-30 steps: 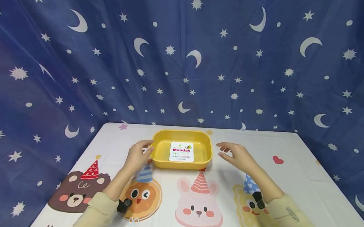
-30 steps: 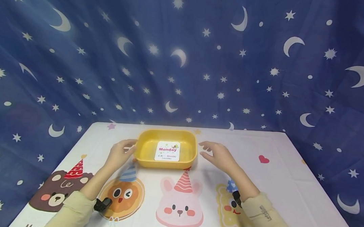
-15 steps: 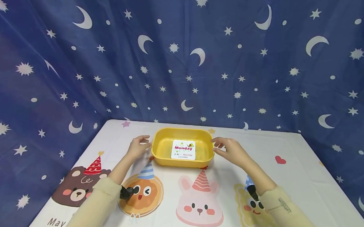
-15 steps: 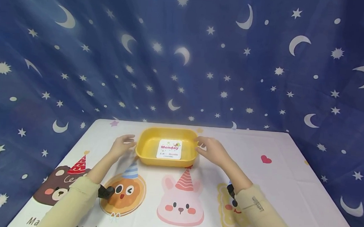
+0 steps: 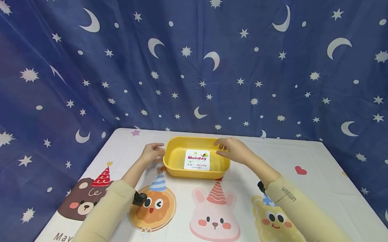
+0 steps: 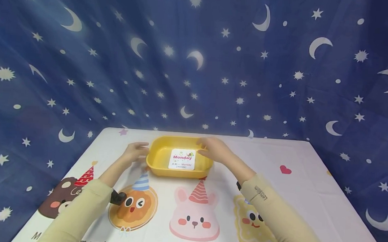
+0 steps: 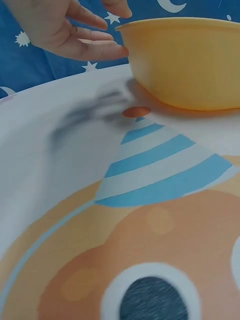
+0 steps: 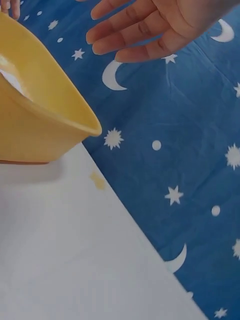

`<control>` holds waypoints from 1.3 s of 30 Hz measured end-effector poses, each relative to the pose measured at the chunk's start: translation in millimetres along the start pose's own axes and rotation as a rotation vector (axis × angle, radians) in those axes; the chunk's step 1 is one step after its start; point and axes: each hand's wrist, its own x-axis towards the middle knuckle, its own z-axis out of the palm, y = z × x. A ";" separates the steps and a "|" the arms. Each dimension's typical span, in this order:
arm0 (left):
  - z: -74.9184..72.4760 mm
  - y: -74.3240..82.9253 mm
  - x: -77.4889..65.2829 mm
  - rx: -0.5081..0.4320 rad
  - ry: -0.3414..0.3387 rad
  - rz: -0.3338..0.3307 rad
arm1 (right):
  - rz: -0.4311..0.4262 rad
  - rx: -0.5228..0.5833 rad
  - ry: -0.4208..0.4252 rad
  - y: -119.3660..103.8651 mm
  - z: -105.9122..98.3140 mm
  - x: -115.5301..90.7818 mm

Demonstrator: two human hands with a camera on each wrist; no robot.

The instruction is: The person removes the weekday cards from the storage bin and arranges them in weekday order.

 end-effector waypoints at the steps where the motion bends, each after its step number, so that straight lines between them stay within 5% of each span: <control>1: 1.7 0.6 1.1 0.004 -0.004 -0.008 | 0.004 -0.011 -0.019 -1.1 -0.8 3.5; 11: 4.1 2.9 7.7 0.109 -0.002 -0.053 | 0.036 -0.082 -0.156 -14.2 -2.2 41.6; 23: 7.6 6.4 5.4 0.072 0.020 -0.136 | 0.027 -0.112 -0.285 -9.7 16.5 74.6; 39: 8.2 7.5 7.2 0.039 0.028 -0.149 | -0.031 -0.184 -0.360 -9.7 35.3 105.5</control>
